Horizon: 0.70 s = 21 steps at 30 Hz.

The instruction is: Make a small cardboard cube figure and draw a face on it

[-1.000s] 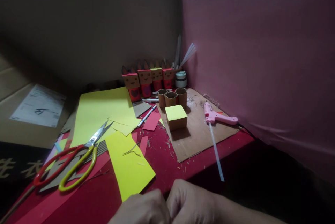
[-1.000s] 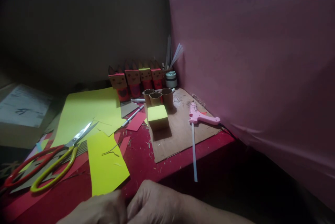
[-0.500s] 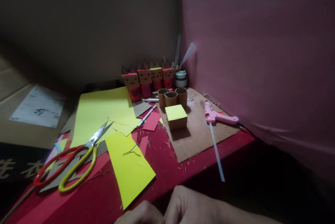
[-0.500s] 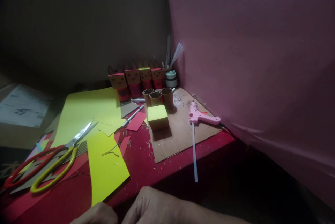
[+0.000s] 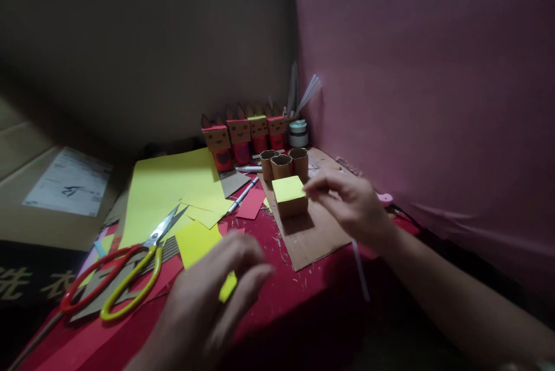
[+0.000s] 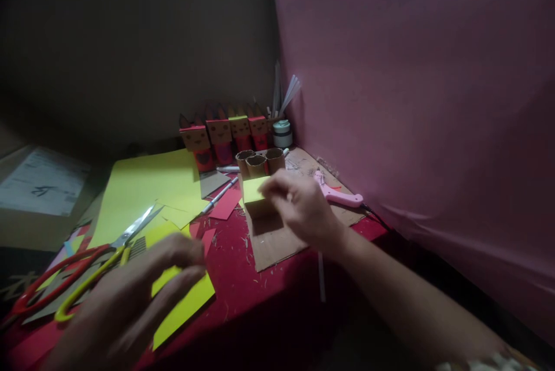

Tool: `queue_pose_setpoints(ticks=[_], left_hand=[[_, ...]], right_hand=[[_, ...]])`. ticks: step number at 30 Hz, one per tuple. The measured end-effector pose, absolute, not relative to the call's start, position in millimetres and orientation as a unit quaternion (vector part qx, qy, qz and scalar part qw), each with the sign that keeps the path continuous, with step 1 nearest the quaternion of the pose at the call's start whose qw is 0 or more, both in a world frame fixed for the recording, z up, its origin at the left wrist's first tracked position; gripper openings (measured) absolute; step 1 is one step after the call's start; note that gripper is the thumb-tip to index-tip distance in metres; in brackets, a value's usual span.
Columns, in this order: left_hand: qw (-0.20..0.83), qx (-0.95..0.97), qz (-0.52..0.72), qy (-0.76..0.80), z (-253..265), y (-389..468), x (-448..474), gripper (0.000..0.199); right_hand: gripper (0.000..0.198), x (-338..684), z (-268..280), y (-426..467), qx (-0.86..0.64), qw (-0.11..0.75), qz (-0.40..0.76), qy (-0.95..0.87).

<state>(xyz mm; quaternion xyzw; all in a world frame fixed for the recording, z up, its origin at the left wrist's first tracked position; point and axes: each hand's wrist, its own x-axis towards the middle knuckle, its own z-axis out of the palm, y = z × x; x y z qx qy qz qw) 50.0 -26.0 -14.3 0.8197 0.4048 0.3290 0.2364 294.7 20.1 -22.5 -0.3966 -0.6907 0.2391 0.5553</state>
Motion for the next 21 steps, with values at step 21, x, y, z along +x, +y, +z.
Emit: queue_pose_setpoints(ticks=[21], left_hand=[[0.422, 0.719, 0.368, 0.413, -75, 99, 97, 0.068]], right_hand=[[0.011, 296, -36, 115, -0.551, 0.279, 0.083, -0.782]])
